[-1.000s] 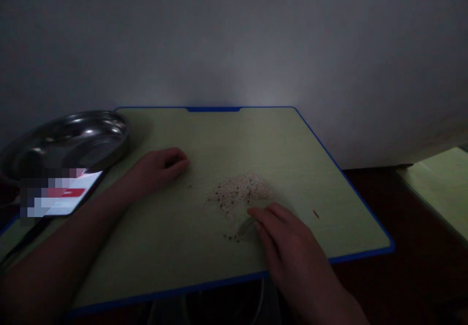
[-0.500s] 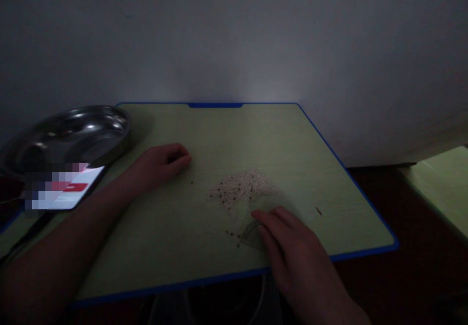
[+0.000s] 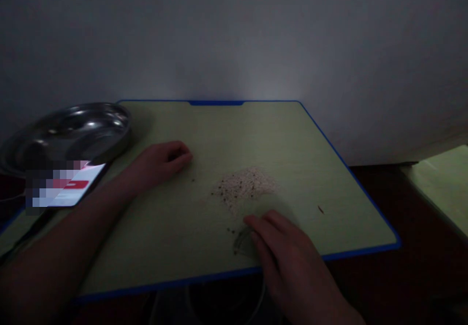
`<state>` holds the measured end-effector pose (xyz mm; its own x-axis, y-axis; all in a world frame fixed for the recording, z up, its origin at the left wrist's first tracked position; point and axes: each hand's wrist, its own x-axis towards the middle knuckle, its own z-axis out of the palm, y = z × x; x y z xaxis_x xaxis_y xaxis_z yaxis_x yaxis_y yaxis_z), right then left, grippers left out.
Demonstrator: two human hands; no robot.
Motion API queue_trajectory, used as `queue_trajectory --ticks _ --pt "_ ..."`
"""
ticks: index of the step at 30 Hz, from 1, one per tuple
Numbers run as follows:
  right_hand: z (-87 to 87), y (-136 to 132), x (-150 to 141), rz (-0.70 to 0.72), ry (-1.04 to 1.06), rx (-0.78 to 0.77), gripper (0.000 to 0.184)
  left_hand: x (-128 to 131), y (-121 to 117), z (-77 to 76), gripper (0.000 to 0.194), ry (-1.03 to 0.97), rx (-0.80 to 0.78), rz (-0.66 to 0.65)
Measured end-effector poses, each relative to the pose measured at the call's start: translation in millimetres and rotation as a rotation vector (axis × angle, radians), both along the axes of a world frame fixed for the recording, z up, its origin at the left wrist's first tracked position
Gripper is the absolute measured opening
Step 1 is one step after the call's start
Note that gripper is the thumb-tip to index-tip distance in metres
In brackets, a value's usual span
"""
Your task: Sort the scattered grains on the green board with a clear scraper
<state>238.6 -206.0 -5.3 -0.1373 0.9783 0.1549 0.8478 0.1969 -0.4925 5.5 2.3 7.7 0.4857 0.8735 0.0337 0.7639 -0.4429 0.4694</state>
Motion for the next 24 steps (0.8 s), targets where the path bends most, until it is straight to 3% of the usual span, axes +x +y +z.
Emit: queue_trajectory --ticks 9,16,24 --pt "5.7 -8 -10 0.089 0.021 0.035 0.033 -1 2 -1.8 0.029 0.008 0.017 -0.015" --pt "4.3 3 10 -0.123 0.062 0.01 0.029 -1 1 -0.2 0.029 0.006 0.001 -0.016" --pt "-0.9 11 4 -0.097 0.086 -0.011 0.029 0 1 1.0 0.028 0.004 0.0 -0.01"
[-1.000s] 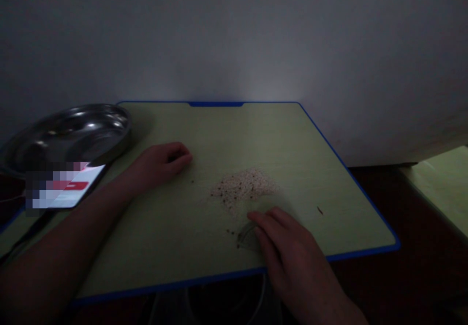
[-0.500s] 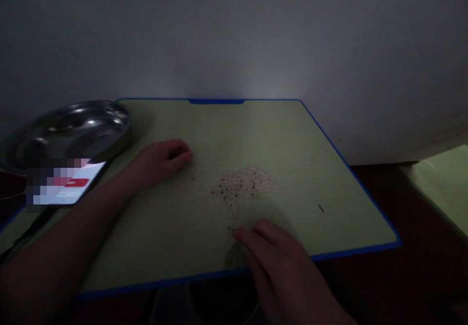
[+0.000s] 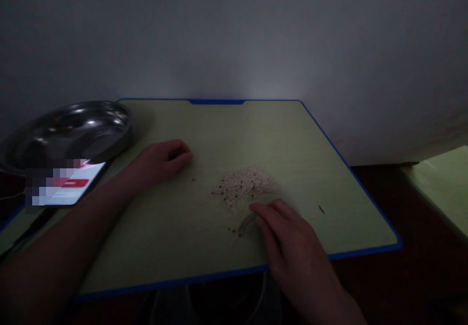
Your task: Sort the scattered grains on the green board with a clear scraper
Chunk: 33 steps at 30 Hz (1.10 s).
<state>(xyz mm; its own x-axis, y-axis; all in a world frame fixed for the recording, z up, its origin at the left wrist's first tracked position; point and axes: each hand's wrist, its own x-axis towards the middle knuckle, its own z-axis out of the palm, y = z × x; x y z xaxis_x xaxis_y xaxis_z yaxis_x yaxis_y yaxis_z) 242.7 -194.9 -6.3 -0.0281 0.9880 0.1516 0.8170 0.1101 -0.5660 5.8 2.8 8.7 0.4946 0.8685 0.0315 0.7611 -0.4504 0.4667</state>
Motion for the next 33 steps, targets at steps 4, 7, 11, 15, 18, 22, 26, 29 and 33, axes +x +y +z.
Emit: queue_trajectory --ticks 4,7,11,15,18,22,26,29,33 --pt "0.2 -6 -2 0.071 0.019 -0.075 0.03 0 0 -0.7 0.028 -0.006 0.002 0.001" --pt "-0.2 -10 -2 0.1 0.001 -0.076 0.031 0 0 -0.8 0.028 0.005 0.007 0.008" --pt "0.5 -13 -4 0.103 -0.033 -0.061 0.032 1 -1 0.2 0.028 -0.001 0.011 0.011" --pt "3.0 -15 -5 0.1 -0.056 -0.057 0.032 1 -1 1.7 0.029 0.005 0.0 0.01" --pt "4.7 -17 -7 0.102 -0.071 -0.04 0.031 0 -1 1.0 0.028 0.006 -0.001 0.007" --pt "6.5 -23 -12 0.119 -0.071 0.03 0.031 0 0 -1.2 0.028 -0.004 0.001 0.008" --pt "8.0 -23 -11 0.148 -0.058 0.058 0.03 0 -1 -0.6 0.028 0.002 0.004 0.014" --pt "7.8 -16 -5 0.063 -0.034 0.044 0.027 0 -1 0.0 0.027 0.01 0.0 0.014" --pt "6.9 -5 0 -0.035 -0.017 0.047 0.025 -1 0 -1.5 0.028 -0.014 0.007 -0.009"
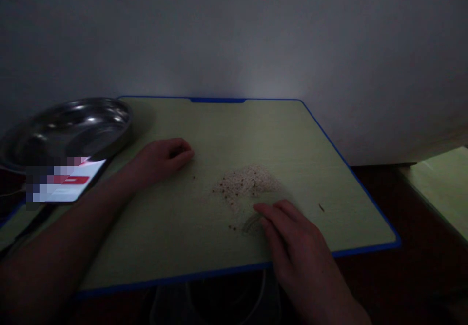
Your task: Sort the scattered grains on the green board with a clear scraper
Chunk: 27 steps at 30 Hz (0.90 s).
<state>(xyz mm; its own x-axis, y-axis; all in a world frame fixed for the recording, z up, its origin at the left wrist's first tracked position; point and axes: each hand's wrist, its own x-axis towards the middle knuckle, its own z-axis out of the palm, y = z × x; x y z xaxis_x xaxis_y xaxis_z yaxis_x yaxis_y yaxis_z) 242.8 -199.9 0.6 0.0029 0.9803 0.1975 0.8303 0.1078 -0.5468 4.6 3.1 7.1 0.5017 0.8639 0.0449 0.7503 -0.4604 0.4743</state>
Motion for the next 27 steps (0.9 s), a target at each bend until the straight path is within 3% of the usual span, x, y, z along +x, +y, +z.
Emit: queue_trajectory --ticks 9,19,24,27 --pt "-3.1 11 -12 0.063 -0.033 -0.006 0.03 1 0 0.9 0.028 0.014 -0.003 0.014" --pt "-0.8 -14 -14 0.141 -0.023 -0.002 0.029 3 -2 2.7 0.027 0.018 -0.016 0.028" --pt "-8.7 -7 -15 0.018 -0.027 0.022 0.027 3 -2 2.5 0.026 0.016 -0.009 0.022" --pt "-8.1 -2 -15 0.018 -0.012 0.028 0.027 2 -1 1.3 0.026 0.011 -0.005 0.02"
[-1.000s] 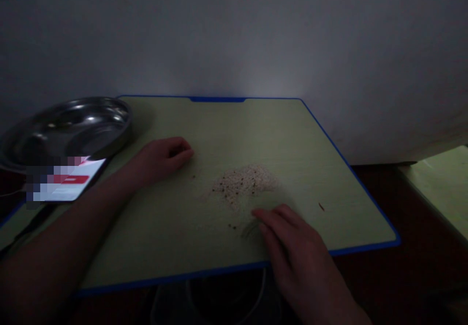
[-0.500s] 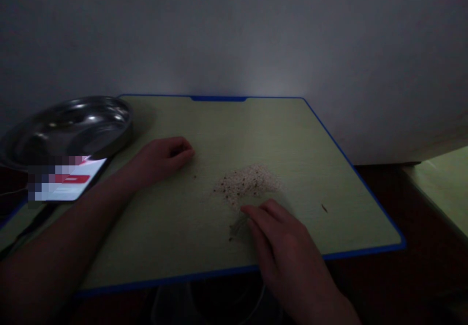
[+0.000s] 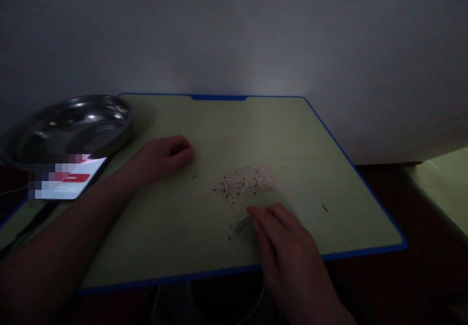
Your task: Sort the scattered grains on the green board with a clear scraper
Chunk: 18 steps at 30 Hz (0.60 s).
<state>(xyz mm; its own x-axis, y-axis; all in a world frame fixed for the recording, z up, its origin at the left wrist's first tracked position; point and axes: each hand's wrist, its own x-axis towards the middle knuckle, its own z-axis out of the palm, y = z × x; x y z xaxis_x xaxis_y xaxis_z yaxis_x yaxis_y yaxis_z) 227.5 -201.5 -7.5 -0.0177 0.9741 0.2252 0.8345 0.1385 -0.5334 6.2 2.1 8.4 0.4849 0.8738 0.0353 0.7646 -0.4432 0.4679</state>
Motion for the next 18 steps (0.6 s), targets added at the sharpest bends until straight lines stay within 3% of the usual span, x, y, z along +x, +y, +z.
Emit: queue_trajectory --ticks 11,18 --pt "4.0 -0.2 -3.6 0.054 0.031 -0.018 0.027 0.9 -0.5 0.6 0.025 0.007 -0.005 -0.002" --pt "1.0 2.0 -0.6 0.0 -0.016 -0.01 0.028 -0.8 -0.5 1.1 0.025 0.006 0.011 -0.013"
